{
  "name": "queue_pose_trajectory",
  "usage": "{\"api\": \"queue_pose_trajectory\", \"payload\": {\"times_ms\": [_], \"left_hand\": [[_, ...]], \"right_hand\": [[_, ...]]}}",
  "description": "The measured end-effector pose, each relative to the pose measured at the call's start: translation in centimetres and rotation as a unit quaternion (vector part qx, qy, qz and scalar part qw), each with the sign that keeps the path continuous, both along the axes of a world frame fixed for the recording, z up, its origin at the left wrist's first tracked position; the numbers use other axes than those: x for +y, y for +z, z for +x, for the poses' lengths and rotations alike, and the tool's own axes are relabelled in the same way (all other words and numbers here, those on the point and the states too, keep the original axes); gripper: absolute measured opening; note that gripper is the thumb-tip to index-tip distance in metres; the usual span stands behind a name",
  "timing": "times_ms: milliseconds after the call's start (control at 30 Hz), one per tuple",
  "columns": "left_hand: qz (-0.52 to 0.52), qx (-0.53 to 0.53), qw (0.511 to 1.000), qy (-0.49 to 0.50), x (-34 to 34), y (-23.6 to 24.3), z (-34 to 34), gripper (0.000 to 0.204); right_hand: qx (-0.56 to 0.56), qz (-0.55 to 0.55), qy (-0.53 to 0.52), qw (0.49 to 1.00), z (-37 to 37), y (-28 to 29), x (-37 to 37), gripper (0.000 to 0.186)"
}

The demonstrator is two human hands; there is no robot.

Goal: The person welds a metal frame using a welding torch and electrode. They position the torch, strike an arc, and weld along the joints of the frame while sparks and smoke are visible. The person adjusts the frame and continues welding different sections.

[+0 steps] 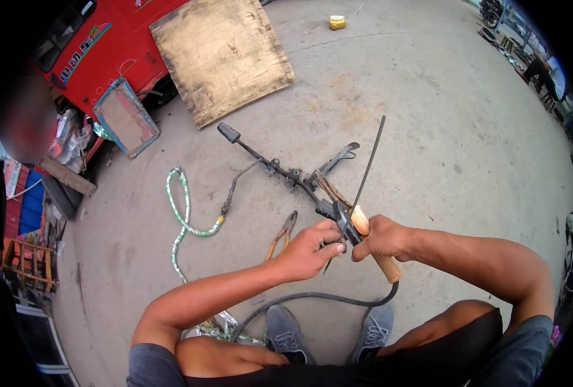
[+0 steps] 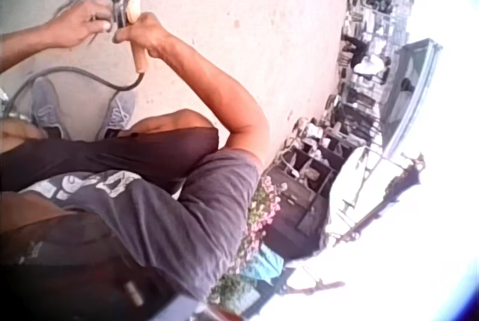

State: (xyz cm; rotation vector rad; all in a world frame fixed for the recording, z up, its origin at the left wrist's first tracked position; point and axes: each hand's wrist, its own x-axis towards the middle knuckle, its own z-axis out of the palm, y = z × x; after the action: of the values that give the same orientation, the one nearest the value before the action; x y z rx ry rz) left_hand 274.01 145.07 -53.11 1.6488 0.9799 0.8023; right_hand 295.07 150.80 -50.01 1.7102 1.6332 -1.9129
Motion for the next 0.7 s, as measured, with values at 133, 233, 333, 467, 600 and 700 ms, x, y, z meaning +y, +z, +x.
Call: {"api": "queue_pose_trajectory", "payload": {"times_ms": [133,233,333,467,600,700], "left_hand": [[-0.008,0.055,0.997,0.044,1.0,-1.6,-3.0,0.020],[-0.128,0.044,0.987,0.086,1.1,-2.3,-5.1,0.021],[-0.159,0.010,0.982,0.100,0.8,-3.6,-5.9,0.022],[-0.175,0.000,0.979,0.103,1.1,-3.7,-6.0,0.023],[-0.184,0.009,0.977,0.108,1.5,-3.3,-5.5,0.022],[-0.200,-0.020,0.973,0.113,1.8,-3.2,-5.9,0.021]], "right_hand": [[-0.007,0.027,-0.066,0.997,0.0,-1.5,0.3,0.043],[-0.009,0.054,-0.070,0.996,0.5,-2.8,-0.1,0.049],[-0.005,0.073,-0.076,0.994,1.1,-3.4,-0.6,0.053],[0.002,0.086,-0.079,0.993,1.4,-3.4,-0.4,0.055],[-0.001,0.102,-0.058,0.993,2.5,-3.7,-0.2,0.057],[0.019,0.103,-0.066,0.992,1.8,-2.8,-0.3,0.060]]}}
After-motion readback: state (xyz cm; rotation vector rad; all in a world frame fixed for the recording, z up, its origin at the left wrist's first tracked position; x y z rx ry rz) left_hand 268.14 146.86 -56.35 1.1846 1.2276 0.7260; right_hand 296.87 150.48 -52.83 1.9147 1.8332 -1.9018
